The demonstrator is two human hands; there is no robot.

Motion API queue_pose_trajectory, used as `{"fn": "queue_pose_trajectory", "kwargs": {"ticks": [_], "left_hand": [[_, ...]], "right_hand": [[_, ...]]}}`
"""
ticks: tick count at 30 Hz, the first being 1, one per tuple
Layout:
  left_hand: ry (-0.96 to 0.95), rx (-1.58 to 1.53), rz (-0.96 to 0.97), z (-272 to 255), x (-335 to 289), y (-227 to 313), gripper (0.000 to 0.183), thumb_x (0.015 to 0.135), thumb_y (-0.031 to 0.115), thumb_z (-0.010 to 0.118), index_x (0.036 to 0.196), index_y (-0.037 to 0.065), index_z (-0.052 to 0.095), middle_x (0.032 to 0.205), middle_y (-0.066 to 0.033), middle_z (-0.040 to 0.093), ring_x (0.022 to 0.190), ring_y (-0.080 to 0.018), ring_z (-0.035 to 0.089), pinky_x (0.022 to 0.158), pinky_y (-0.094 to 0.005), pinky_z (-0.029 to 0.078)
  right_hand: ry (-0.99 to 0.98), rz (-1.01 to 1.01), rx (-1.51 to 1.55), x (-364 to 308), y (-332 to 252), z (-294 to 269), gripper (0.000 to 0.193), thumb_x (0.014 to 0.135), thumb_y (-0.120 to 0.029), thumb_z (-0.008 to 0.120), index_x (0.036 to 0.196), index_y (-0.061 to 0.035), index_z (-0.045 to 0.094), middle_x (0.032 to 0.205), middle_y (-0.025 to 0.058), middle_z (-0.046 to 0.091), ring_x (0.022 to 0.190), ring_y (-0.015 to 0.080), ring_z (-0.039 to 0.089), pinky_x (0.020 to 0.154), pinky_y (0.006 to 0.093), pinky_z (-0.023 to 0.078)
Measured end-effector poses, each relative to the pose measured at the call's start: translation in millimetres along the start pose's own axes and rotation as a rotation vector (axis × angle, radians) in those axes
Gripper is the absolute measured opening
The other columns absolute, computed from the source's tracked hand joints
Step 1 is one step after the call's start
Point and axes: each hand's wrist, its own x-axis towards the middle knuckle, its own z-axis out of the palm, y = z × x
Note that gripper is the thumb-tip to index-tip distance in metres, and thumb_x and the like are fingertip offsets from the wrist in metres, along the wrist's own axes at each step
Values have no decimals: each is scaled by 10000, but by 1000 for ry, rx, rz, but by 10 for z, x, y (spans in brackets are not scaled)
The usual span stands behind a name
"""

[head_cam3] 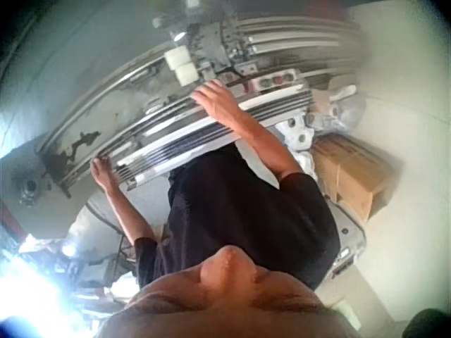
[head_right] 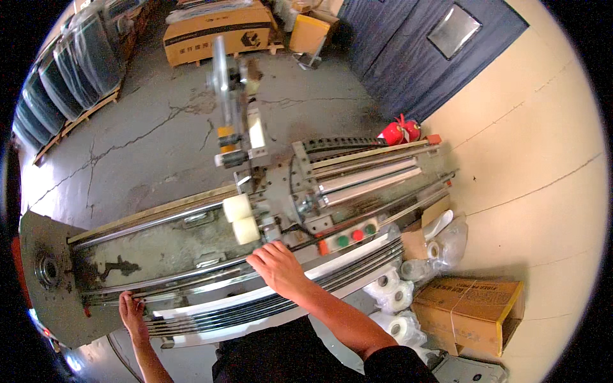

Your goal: The person interacts with a control panel, threads material through a machine, and places rods onto the machine bed.

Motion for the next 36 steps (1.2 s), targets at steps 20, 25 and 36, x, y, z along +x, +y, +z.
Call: {"fn": "queue_pose_trajectory", "kwargs": {"ticks": [20,25,36], "left_hand": [[102,157,5,1597,533,270,254,1145,332,531,1130,115,664,967,38,620,885,-70,604,792,-254,494],[170,230,-5,1699,767,273,249,1152,322,508,1131,125,660,984,42,637,890,-69,609,802,-253,488],[323,823,594,2304,917,391,277,1018,108,667,1287,42,648,1217,-106,675,1096,-235,640,975,-379,499]], "right_hand": [[24,46,188,351,1661,91,277,905,-162,758,1162,-61,732,1098,80,720,1054,289,655,989,441,486],[36,92,240,563,1605,168,272,834,-100,815,1097,-76,745,1048,74,727,1020,291,654,952,434,493],[-16,121,241,660,1523,322,271,836,-100,807,1094,-81,725,1053,64,710,1028,288,643,959,440,471]]}}
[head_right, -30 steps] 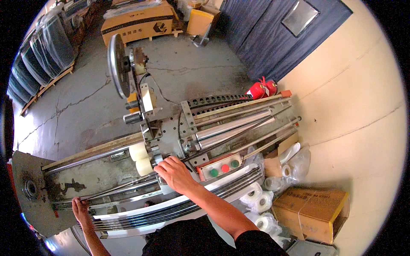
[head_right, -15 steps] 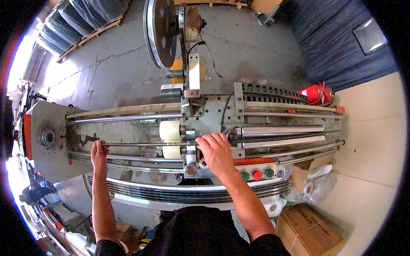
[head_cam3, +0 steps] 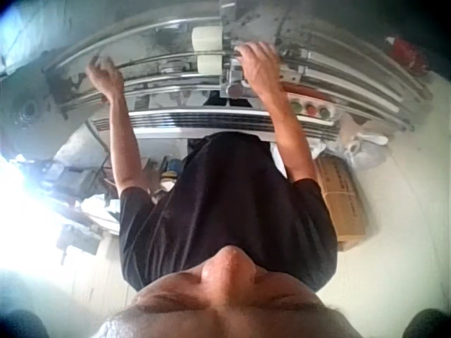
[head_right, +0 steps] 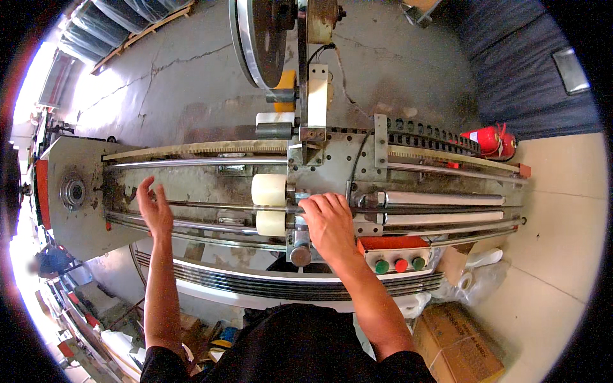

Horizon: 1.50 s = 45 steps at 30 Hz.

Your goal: The person interacts with a control panel, threads material through a machine, and places rods onto the machine bed.

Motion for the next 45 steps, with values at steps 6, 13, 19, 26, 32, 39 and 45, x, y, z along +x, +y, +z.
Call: {"fn": "queue_pose_trajectory", "kwargs": {"ticks": [6,13,19,26,32,39,45], "left_hand": [[-467,-246,32,856,199,910,362,967,90,721,1315,43,634,1283,-126,698,1203,-275,662,1024,-413,513],[-871,-376,-39,2166,350,1360,508,896,174,803,1357,55,623,1246,-134,753,1229,-316,685,1029,-415,541],[-784,-304,455,2999,370,736,441,861,224,788,1281,124,698,1210,-147,753,1141,-392,690,1008,-427,552],[-1179,-303,25,2173,363,1043,285,943,265,817,1157,76,800,1092,-95,806,988,-200,731,949,-334,564],[-1328,-479,-256,1859,150,791,240,947,224,826,1077,24,814,1028,-60,811,924,-117,725,925,-318,580],[-1278,-106,-48,2000,234,728,696,956,258,812,1524,2,505,1530,-184,574,1376,-271,570,1130,-380,486],[-1110,-367,25,2435,446,825,664,893,337,865,1430,29,624,1394,-144,693,1247,-266,641,1117,-380,474]], "right_hand": [[1,-26,-39,-21,25,33,274,853,-139,800,1112,-81,728,1046,58,716,1022,283,648,967,437,467],[-1,36,-28,22,29,-20,277,811,-98,813,1071,-88,715,1036,58,703,1018,286,635,972,444,463],[-40,31,-13,34,-19,-12,296,796,-97,823,1072,-95,716,1057,50,705,1034,283,636,1004,454,465],[-19,35,3,-12,9,-67,298,796,-99,826,1073,-90,713,1056,47,706,1042,278,644,998,458,467],[-27,30,16,-41,-16,-74,331,770,-91,844,1076,-88,718,1052,44,709,1037,274,646,998,457,469],[-21,28,7,-61,-43,-93,347,751,-87,853,1073,-89,722,1044,46,703,1017,277,641,990,454,473],[-14,24,2,-68,-22,-72,350,751,-86,852,1075,-88,720,1039,47,699,1015,278,641,983,456,475]]}}
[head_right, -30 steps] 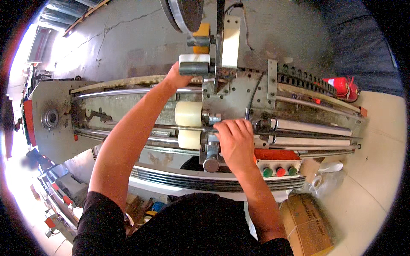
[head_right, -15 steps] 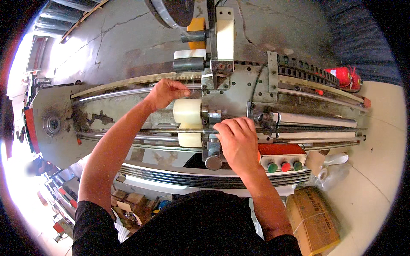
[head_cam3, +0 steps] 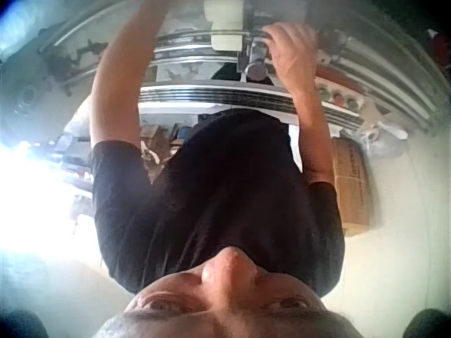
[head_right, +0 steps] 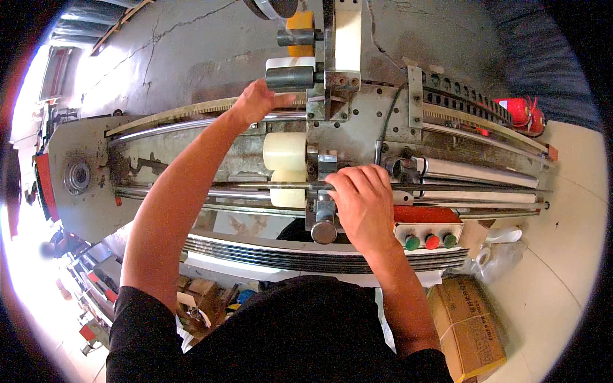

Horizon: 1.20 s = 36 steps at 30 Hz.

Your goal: The person interacts with a control panel, threads material through a machine, and places rods onto the machine bed.

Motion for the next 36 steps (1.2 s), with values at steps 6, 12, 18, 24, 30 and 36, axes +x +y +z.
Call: {"fn": "queue_pose_trajectory", "kwargs": {"ticks": [6,12,18,24,30,36], "left_hand": [[94,44,21,138,87,195,354,978,277,788,1232,34,742,1107,-51,793,997,-196,690,972,-356,530],[-239,-301,-139,-9,-459,74,197,1025,162,727,1146,7,738,1091,-53,768,1032,-144,712,978,-324,564],[-427,-326,-571,-291,-1101,63,184,1006,140,746,1154,30,751,1023,-56,774,971,-152,725,877,-322,609],[-390,-448,-654,-156,-1285,205,288,963,180,803,1196,23,740,1029,-76,772,944,-160,734,790,-283,625],[-390,-402,-681,61,-1350,449,405,946,203,788,1305,35,701,1072,-51,782,939,-168,760,782,-295,601],[-351,-351,-656,-1,-1444,630,241,954,121,799,1147,-13,747,986,-80,764,813,-139,707,705,-282,604]], "right_hand": [[-18,7,9,17,-3,-16,326,772,-99,837,1075,-91,720,1042,45,706,1022,275,644,984,457,475],[-27,2,25,-3,-8,-62,293,801,-129,824,1073,-92,723,1045,40,710,1024,274,647,981,452,475],[-39,-15,29,-101,-73,-123,280,804,-135,823,1063,-89,724,1041,38,711,1007,268,650,977,445,475],[-47,-23,49,-141,-117,-168,286,780,-103,831,1045,-87,725,1014,42,704,981,271,650,970,452,477],[-27,-25,76,-162,-98,-144,313,754,-62,839,1044,-83,722,1004,55,694,978,289,644,970,466,477],[-4,-26,83,-154,-94,-150,321,751,-67,843,1047,-82,720,1006,53,695,975,283,648,967,464,482]]}}
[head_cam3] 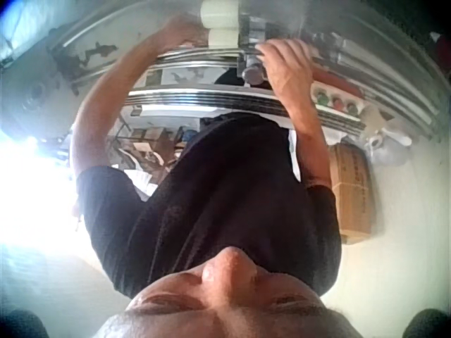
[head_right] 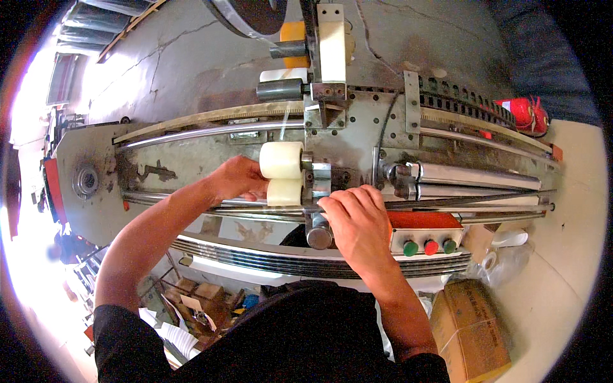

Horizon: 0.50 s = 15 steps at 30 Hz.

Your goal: The person interacts with a control panel, threads material through a machine, and places rods onto the machine bed.

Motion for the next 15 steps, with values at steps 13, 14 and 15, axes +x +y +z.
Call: {"fn": "queue_pose_trajectory", "kwargs": {"ticks": [13,14,15], "left_hand": [[108,241,-9,151,-486,367,347,992,360,772,925,22,729,770,-17,695,640,-76,611,569,-238,490],[117,224,-18,175,-509,400,356,993,368,771,916,23,727,763,-15,691,641,-74,612,571,-236,492],[120,195,-19,193,-534,413,345,995,359,772,924,24,726,767,-15,692,643,-75,617,573,-236,497]], "right_hand": [[-27,12,18,-49,53,36,303,764,-66,844,1040,-86,722,1009,45,698,972,279,645,971,455,480],[-25,10,19,-51,61,36,302,765,-67,843,1040,-86,722,1009,45,698,973,281,644,972,456,480],[-25,12,23,-49,62,35,301,767,-66,843,1042,-86,722,1011,45,699,975,282,645,973,457,480]]}}
